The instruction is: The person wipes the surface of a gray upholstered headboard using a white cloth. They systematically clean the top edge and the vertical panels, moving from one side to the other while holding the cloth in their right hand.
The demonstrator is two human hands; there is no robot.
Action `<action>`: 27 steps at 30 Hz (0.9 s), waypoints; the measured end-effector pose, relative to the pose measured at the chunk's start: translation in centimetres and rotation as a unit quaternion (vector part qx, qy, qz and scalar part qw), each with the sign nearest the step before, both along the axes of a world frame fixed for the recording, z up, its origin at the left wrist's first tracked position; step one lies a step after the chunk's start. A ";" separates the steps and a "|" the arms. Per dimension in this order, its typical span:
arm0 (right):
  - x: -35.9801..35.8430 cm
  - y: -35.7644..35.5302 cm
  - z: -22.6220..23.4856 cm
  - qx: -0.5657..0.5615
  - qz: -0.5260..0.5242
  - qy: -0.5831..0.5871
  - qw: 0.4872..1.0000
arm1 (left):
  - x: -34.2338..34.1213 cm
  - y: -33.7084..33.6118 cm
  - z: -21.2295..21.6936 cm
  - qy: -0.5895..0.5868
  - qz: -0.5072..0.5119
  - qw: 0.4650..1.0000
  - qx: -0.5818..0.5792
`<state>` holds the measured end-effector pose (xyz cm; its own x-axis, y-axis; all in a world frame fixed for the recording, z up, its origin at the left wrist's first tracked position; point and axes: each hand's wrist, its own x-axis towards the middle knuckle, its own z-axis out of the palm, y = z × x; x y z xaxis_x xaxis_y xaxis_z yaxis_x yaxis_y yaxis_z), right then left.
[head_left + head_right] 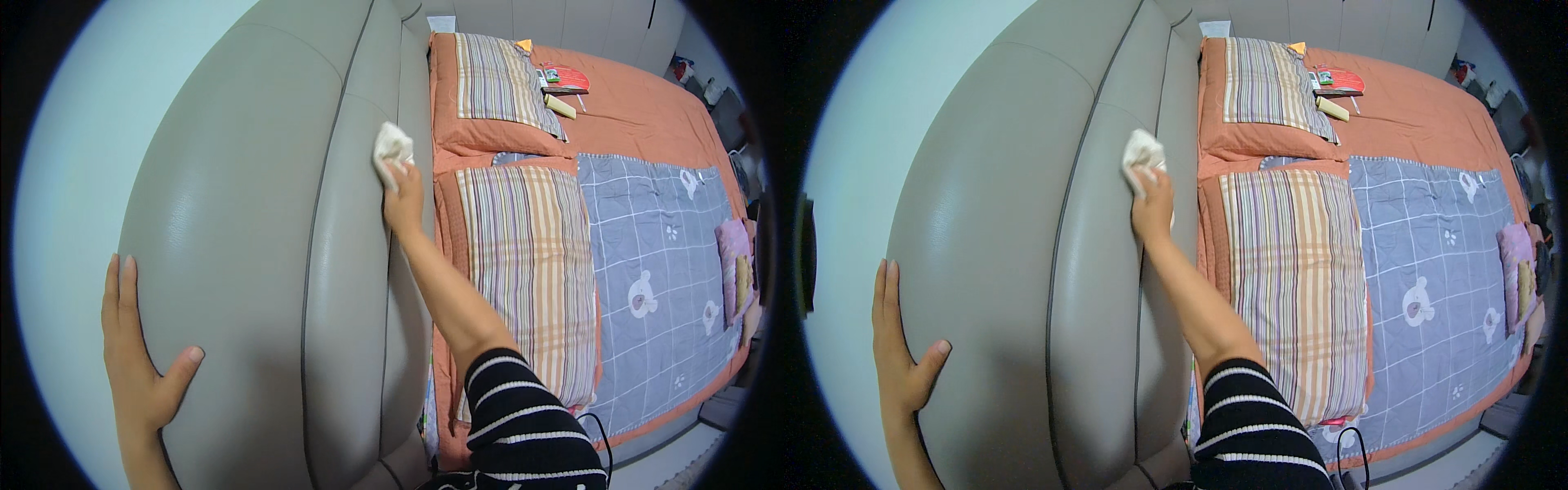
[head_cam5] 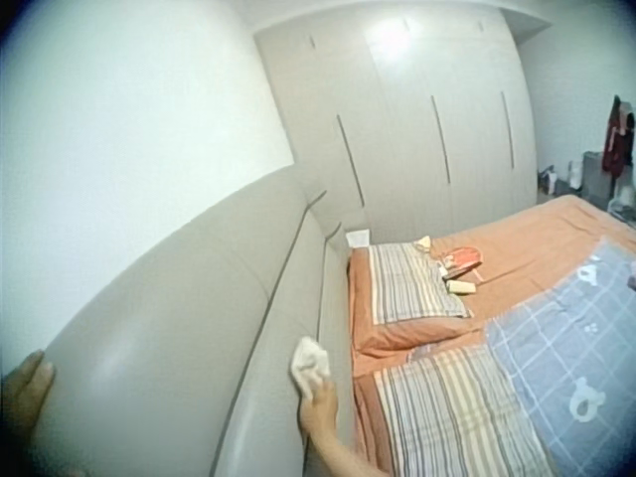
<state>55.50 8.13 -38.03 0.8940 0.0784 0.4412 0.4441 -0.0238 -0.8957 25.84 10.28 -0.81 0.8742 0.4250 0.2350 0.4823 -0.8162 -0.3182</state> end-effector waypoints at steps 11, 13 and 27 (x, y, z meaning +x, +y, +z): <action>-13.1 -8.7 2.4 0.057 0.191 -0.337 0.920 | -0.7 0.5 -0.1 0.025 0.018 0.999 0.021; -7.7 -5.6 2.7 0.019 0.124 -0.300 0.946 | -0.5 0.5 0.1 0.017 0.015 1.000 0.017; 4.5 3.9 12.4 -0.176 0.024 -0.095 0.980 | -0.2 0.6 -0.2 0.031 0.019 0.999 0.017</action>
